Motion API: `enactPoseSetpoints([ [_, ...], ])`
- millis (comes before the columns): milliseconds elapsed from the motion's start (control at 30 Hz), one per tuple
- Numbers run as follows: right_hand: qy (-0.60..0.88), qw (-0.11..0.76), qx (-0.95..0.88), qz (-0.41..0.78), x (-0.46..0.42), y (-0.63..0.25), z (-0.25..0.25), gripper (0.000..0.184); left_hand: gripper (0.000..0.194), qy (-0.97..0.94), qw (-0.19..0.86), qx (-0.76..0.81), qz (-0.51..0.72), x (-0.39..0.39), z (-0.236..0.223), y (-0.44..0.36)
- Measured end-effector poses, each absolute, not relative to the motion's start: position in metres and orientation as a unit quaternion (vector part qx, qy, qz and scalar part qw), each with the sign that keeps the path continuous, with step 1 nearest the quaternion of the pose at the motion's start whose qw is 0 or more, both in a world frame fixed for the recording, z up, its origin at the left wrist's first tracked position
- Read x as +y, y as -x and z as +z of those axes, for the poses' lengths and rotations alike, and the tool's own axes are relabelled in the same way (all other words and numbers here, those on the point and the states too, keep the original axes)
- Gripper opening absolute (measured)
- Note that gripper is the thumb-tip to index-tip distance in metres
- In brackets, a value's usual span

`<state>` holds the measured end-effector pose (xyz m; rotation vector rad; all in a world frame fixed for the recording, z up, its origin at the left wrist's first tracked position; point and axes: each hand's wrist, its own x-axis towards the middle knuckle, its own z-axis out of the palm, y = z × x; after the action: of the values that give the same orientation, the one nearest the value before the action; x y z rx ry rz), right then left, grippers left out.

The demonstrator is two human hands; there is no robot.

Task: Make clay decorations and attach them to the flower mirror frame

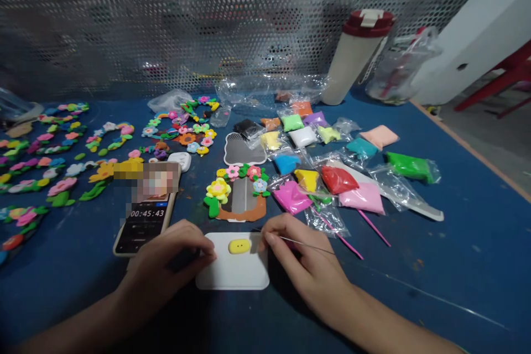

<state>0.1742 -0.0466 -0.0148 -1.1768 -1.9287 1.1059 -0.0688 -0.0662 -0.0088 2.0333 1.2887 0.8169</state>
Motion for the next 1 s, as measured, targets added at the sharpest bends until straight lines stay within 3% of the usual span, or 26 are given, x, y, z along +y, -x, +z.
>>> enactPoseSetpoints([
  [633,0.345,0.235,-0.890,0.185,-0.029,-0.192,-0.013,0.019,0.013,-0.759,0.294,0.483,0.322,-0.063,-0.009,0.069],
  [1000,0.349,0.196,-0.906,0.137,-0.030,-0.194,-0.015,0.023,0.011,-0.781,0.181,0.511,0.310,-0.058,-0.013,0.077],
])
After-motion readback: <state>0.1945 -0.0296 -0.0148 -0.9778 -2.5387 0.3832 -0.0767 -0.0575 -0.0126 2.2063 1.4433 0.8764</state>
